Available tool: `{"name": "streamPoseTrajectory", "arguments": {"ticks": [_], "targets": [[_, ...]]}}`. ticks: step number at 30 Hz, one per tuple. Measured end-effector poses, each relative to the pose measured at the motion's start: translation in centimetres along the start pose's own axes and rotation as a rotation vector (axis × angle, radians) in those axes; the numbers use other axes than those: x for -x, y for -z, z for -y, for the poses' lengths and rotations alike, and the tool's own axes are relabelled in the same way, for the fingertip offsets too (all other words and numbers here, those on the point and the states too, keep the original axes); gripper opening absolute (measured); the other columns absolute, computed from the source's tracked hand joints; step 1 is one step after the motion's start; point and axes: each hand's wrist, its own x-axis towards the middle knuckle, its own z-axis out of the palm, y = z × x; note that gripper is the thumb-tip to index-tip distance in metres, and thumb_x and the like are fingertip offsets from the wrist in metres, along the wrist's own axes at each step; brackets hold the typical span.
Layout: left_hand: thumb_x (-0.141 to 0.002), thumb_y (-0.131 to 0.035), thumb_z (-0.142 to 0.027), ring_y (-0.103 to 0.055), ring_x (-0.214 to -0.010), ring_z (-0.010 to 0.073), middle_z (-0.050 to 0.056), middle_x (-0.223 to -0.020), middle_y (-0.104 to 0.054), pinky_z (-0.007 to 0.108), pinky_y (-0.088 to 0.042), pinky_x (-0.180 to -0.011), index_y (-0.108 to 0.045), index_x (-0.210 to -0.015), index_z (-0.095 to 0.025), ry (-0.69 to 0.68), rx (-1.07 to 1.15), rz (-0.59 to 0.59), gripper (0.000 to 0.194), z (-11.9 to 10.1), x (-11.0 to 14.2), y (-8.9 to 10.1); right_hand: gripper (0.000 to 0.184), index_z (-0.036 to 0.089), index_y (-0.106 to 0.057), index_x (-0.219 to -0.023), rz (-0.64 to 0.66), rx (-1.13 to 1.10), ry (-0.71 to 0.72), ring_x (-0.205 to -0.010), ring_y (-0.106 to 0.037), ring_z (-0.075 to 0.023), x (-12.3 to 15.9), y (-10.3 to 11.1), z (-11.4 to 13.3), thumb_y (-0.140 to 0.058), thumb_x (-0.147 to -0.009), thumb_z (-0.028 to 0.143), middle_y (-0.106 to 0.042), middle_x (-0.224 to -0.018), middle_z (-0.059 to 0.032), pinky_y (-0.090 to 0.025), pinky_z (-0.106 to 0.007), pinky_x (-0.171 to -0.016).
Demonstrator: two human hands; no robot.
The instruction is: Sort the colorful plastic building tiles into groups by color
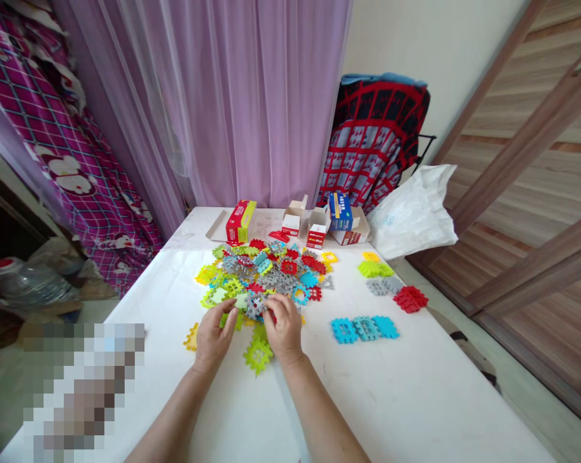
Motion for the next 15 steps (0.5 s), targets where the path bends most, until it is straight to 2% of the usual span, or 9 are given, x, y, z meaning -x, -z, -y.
{"name": "streamPoseTrajectory", "arguments": {"ticks": [3, 6, 9, 15], "targets": [[-0.09, -0.05, -0.042, -0.066, -0.064, 0.0139, 0.001, -0.076, -0.072, 0.026, -0.053, -0.062, -0.064, -0.107, -0.022, 0.092, 0.104, 0.091, 0.03, -0.5, 0.3, 0.1, 0.025, 0.026, -0.069, -0.092, 0.026, -0.022, 0.063, -0.09, -0.061, -0.0197, 1.6, 0.1, 0.6, -0.051, -0.082, 0.011, -0.065, -0.094, -0.0053, -0.052, -0.036, -0.082], [-0.088, -0.053, -0.041, -0.064, -0.058, 0.0122, -0.001, -0.072, -0.071, 0.023, -0.052, -0.057, -0.065, -0.106, -0.022, 0.127, 0.183, 0.137, 0.029, -0.8, 0.4, 0.1, 0.029, 0.027, -0.069, -0.094, 0.045, -0.04, 0.104, -0.09, -0.061, -0.0191, 2.2, -0.1, 0.8, -0.05, -0.082, 0.009, -0.064, -0.094, -0.0047, -0.053, -0.035, -0.08], [-0.085, -0.057, -0.04, -0.065, -0.06, 0.013, 0.001, -0.073, -0.072, 0.024, -0.054, -0.058, -0.067, -0.102, -0.021, 0.133, 0.245, 0.127, 0.027, -0.7, 0.4, 0.0, 0.029, 0.026, -0.068, -0.097, 0.05, -0.015, 0.106, -0.091, -0.062, -0.0189, 2.5, -0.5, 0.9, -0.049, -0.083, 0.009, -0.064, -0.095, -0.0053, -0.053, -0.036, -0.081], [-0.082, -0.06, -0.039, -0.064, -0.061, 0.0126, 0.002, -0.075, -0.071, 0.024, -0.054, -0.059, -0.068, -0.101, -0.019, 0.183, 0.298, 0.037, 0.028, -0.1, 0.4, -0.3, 0.035, 0.021, -0.057, -0.118, 0.057, -0.043, 0.092, -0.1, -0.061, -0.0221, 3.0, -0.8, 0.8, -0.051, -0.084, 0.015, -0.065, -0.103, -0.0099, -0.053, -0.04, -0.087]]}}
